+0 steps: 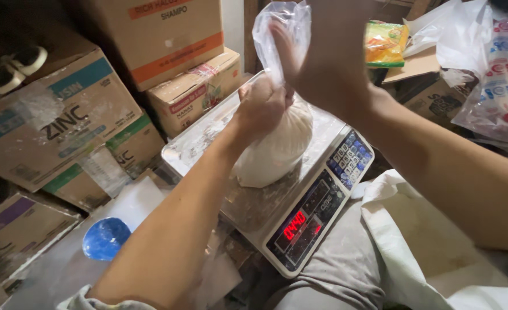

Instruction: The person scoops white powder from a large sack into a plastic bag placed on a digital scale, adjusts the amount with a blue scoop, and ties the bag. The process is repeated for multiple bags.

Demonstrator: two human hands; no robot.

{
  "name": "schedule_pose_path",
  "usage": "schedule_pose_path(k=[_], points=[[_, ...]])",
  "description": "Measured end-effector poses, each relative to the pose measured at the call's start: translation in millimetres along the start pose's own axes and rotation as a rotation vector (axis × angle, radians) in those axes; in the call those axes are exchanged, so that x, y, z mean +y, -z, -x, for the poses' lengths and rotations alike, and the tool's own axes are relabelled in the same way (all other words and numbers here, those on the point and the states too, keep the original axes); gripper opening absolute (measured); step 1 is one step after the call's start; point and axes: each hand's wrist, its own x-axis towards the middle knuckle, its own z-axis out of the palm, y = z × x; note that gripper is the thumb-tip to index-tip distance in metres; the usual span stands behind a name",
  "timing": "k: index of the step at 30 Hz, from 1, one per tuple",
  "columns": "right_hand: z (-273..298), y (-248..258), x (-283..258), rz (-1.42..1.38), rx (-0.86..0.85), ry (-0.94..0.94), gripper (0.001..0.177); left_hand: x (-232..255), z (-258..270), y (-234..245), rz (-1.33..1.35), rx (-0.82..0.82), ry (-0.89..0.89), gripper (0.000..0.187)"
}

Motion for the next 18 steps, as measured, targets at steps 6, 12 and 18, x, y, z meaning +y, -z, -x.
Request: schedule_pose_path(k=[6,12,18], points=[[-1,30,-27,-0.143,-0.44,0.361,0.077,-29,-11,5,-0.266,-0.009,-0.502,0.047],[-3,38,-9,0.274,-0.438,0.539,0.067,3,-14,7,-0.569,-0.096,-0.37,0.031],[2,42,-1,0.155,-0.574,0.4,0.06,36,10,18,-0.073,-0.209,-0.174,0.034]])
